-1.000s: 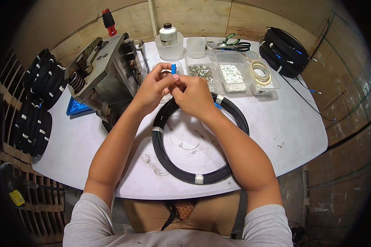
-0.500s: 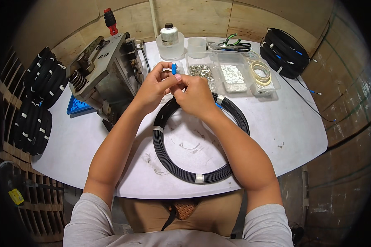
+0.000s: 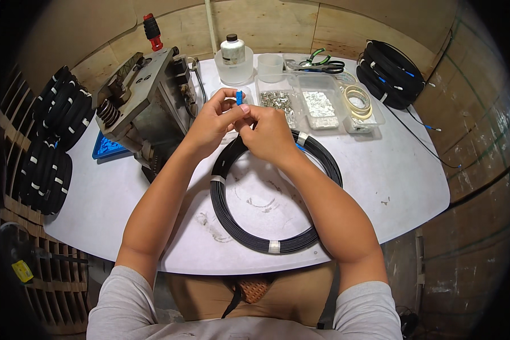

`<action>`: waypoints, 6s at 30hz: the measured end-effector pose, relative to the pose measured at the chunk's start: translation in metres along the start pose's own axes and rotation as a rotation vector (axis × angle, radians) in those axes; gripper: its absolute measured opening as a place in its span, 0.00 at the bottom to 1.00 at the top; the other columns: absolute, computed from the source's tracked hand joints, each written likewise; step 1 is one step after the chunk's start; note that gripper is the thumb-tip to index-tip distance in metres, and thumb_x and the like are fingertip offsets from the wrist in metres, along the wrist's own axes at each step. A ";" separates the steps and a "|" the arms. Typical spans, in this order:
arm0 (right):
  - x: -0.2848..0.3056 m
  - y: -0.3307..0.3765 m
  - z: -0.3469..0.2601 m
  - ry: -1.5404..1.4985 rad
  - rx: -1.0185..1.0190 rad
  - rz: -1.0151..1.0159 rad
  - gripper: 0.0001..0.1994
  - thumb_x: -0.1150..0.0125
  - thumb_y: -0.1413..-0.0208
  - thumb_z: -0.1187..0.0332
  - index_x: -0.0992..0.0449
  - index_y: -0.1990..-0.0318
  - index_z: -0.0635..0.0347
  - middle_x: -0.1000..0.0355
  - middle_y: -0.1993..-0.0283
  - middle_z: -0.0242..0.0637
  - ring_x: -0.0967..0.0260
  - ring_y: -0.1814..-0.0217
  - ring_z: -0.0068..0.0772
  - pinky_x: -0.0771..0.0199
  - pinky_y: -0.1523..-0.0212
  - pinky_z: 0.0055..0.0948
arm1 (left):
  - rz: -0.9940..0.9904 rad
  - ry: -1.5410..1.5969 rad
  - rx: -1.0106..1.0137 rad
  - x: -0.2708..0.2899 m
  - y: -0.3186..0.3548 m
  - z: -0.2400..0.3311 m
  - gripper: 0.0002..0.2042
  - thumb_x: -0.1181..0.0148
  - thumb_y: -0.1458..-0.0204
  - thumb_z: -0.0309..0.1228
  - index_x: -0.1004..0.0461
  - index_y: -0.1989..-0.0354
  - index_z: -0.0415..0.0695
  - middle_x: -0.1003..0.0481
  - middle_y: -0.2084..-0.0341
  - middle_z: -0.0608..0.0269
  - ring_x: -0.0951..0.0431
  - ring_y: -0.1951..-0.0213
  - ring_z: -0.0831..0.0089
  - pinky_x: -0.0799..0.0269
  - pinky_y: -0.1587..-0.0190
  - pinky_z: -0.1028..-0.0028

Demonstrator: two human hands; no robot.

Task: Assembles a connector onto a cable and then inspects the completed cable coil.

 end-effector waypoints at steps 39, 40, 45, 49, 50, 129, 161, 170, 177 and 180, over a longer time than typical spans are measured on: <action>-0.010 -0.005 0.024 -0.083 0.017 0.025 0.13 0.42 0.41 0.63 0.23 0.69 0.66 0.27 0.77 0.46 0.30 0.77 0.34 0.31 0.72 0.34 | -0.099 0.141 0.049 0.008 -0.005 -0.013 0.12 0.54 0.36 0.33 0.28 0.51 0.42 0.27 0.63 0.70 0.29 0.62 0.82 0.32 0.56 0.77; -0.010 -0.004 0.023 -0.084 0.017 0.025 0.13 0.42 0.41 0.63 0.23 0.69 0.66 0.27 0.77 0.46 0.30 0.77 0.34 0.31 0.72 0.34 | -0.098 0.139 0.050 0.009 -0.005 -0.012 0.12 0.54 0.36 0.33 0.28 0.51 0.42 0.27 0.63 0.70 0.29 0.62 0.82 0.32 0.56 0.77; -0.009 -0.004 0.025 -0.039 0.022 0.017 0.13 0.41 0.41 0.63 0.23 0.70 0.66 0.27 0.79 0.45 0.30 0.78 0.32 0.31 0.72 0.33 | -0.027 0.162 0.044 0.001 -0.002 -0.005 0.14 0.55 0.35 0.37 0.27 0.53 0.42 0.29 0.67 0.71 0.33 0.67 0.83 0.37 0.64 0.80; -0.009 -0.004 0.020 -0.057 -0.009 -0.007 0.13 0.42 0.41 0.64 0.23 0.71 0.66 0.28 0.79 0.45 0.30 0.78 0.31 0.32 0.72 0.33 | -0.069 0.185 0.050 0.007 -0.003 -0.008 0.13 0.54 0.35 0.35 0.28 0.51 0.42 0.28 0.62 0.69 0.29 0.62 0.80 0.33 0.57 0.77; -0.008 -0.004 0.020 -0.059 0.001 0.002 0.12 0.43 0.41 0.65 0.22 0.70 0.66 0.28 0.79 0.44 0.31 0.78 0.30 0.32 0.72 0.32 | -0.098 0.129 0.024 0.008 -0.004 -0.010 0.12 0.53 0.35 0.35 0.28 0.51 0.42 0.28 0.63 0.69 0.30 0.63 0.81 0.33 0.57 0.78; -0.003 -0.003 0.008 -0.261 -0.089 -0.048 0.08 0.43 0.42 0.72 0.19 0.62 0.66 0.21 0.70 0.36 0.27 0.71 0.22 0.25 0.65 0.27 | 0.553 -0.126 -0.349 -0.032 0.011 -0.027 0.12 0.44 0.37 0.36 0.25 0.56 0.38 0.23 0.69 0.64 0.27 0.70 0.80 0.29 0.66 0.77; -0.005 -0.002 0.005 -0.262 -0.103 -0.042 0.07 0.36 0.47 0.71 0.19 0.68 0.68 0.21 0.74 0.37 0.26 0.74 0.19 0.26 0.70 0.23 | 0.508 0.248 -0.292 -0.025 0.013 -0.030 0.10 0.48 0.36 0.31 0.27 0.55 0.38 0.25 0.68 0.66 0.28 0.67 0.82 0.30 0.62 0.79; -0.007 -0.002 0.009 -0.258 -0.097 -0.071 0.06 0.38 0.42 0.72 0.20 0.63 0.68 0.22 0.70 0.31 0.30 0.70 0.14 0.29 0.68 0.19 | 0.495 0.249 -0.319 -0.028 0.014 -0.029 0.10 0.49 0.35 0.31 0.26 0.54 0.38 0.26 0.68 0.67 0.29 0.68 0.83 0.30 0.63 0.80; -0.008 -0.003 0.013 -0.215 -0.108 -0.125 0.09 0.44 0.37 0.70 0.20 0.60 0.67 0.21 0.66 0.33 0.28 0.65 0.19 0.27 0.61 0.23 | 0.464 0.224 -0.304 -0.025 0.016 -0.027 0.09 0.46 0.37 0.30 0.25 0.55 0.37 0.25 0.68 0.68 0.30 0.70 0.85 0.31 0.65 0.82; -0.008 -0.005 0.012 -0.240 -0.102 -0.173 0.10 0.47 0.35 0.70 0.21 0.59 0.67 0.22 0.64 0.33 0.28 0.62 0.21 0.28 0.57 0.25 | 0.443 0.202 -0.301 -0.020 0.016 -0.027 0.08 0.45 0.38 0.29 0.26 0.56 0.37 0.25 0.68 0.68 0.30 0.71 0.85 0.30 0.66 0.82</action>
Point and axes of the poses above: each hand's wrist, its own y-axis away from the middle knuckle, its own x-axis out of the back of the hand, z = x × y, the point moved 2 cm from there along -y, towards the middle knuckle
